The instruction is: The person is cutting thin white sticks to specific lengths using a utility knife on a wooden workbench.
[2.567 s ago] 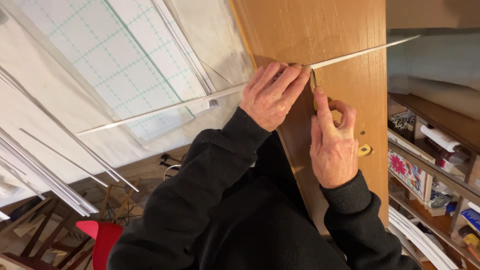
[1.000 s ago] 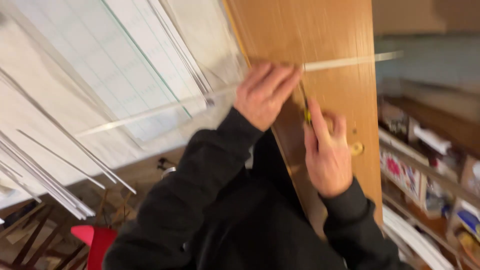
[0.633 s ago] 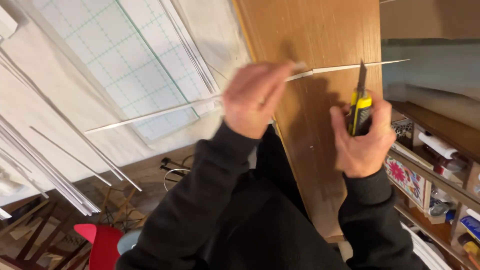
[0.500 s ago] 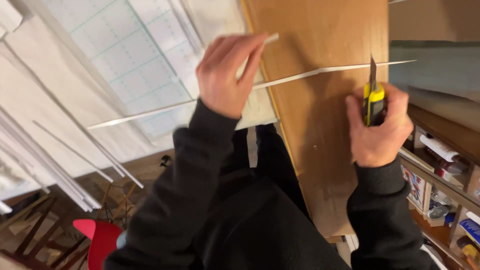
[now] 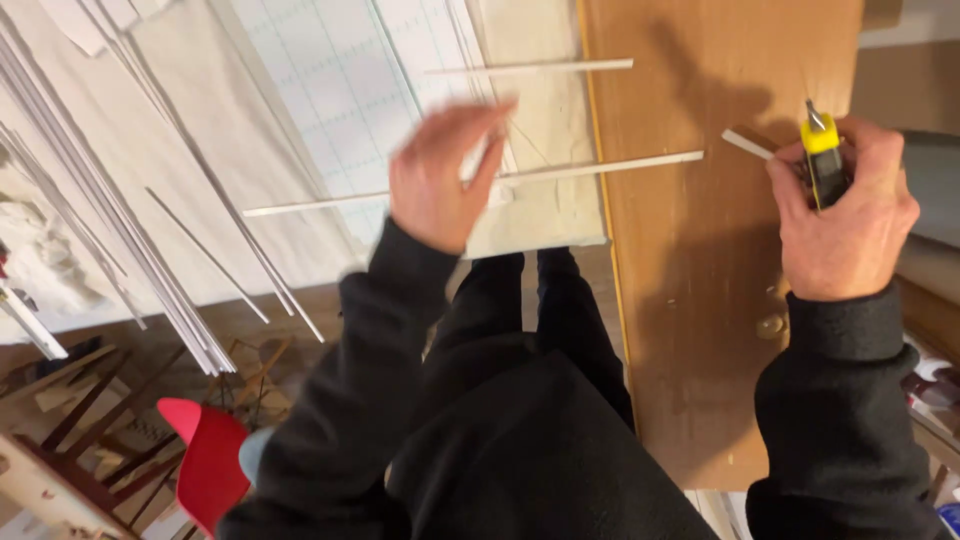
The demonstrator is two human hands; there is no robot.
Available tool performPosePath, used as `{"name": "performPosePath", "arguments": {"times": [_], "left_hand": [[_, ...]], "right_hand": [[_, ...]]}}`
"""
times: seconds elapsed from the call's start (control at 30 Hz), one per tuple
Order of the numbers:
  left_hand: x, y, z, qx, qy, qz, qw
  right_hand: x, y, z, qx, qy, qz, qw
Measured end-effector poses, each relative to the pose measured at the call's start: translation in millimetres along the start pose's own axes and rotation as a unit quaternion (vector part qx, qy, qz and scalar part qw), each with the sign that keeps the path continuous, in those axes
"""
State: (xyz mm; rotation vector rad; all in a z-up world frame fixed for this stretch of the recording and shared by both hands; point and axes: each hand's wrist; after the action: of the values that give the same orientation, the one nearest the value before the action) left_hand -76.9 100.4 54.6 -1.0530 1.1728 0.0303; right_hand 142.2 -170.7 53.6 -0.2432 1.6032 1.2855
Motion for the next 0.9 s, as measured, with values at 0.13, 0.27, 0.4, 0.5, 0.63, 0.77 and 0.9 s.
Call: {"name": "performPosePath", "arguments": {"times": [0.13, 0.27, 0.4, 0.5, 0.63, 0.77, 0.9], "left_hand": [[-1, -9, -56, -0.035, 0.008, 0.033, 0.999], [-14, 29, -67, -0.042, -0.022, 0.200, 0.979], [23, 145, -87, -0.094, 0.080, 0.276, 0.953], [42, 155, -85, 0.007, -0.007, 0.267, 0.964], [27, 140, -76, 0.003, -0.067, 0.295, 0.953], [54, 155, -65, 0.028, -0.079, 0.289, 0.954], [55, 147, -50, 0.053, -0.102, 0.277, 0.954]], "right_hand": [[-21, 17, -13, 0.042, -0.041, 0.048, 0.997], [-37, 35, -46, 0.065, -0.065, 0.083, 0.992], [-38, 43, -75, 0.042, -0.069, 0.100, 0.992], [-36, 49, -81, -0.040, -0.069, 0.038, 0.996], [-32, 39, -82, 0.324, -0.176, 0.624, 0.689], [-17, 7, -107, 0.025, -0.001, 0.070, 0.997], [-20, 23, -111, 0.055, -0.022, 0.130, 0.990]]}}
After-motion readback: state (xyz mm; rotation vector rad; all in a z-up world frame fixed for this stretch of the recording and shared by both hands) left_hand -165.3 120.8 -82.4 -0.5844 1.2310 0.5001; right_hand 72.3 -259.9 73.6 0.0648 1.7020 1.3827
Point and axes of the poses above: each hand's wrist, its own z-axis towards the middle knuckle, its own x-axis out of the palm, y = z × x, and after that the axes turned 12 degrees about -x, right-handed
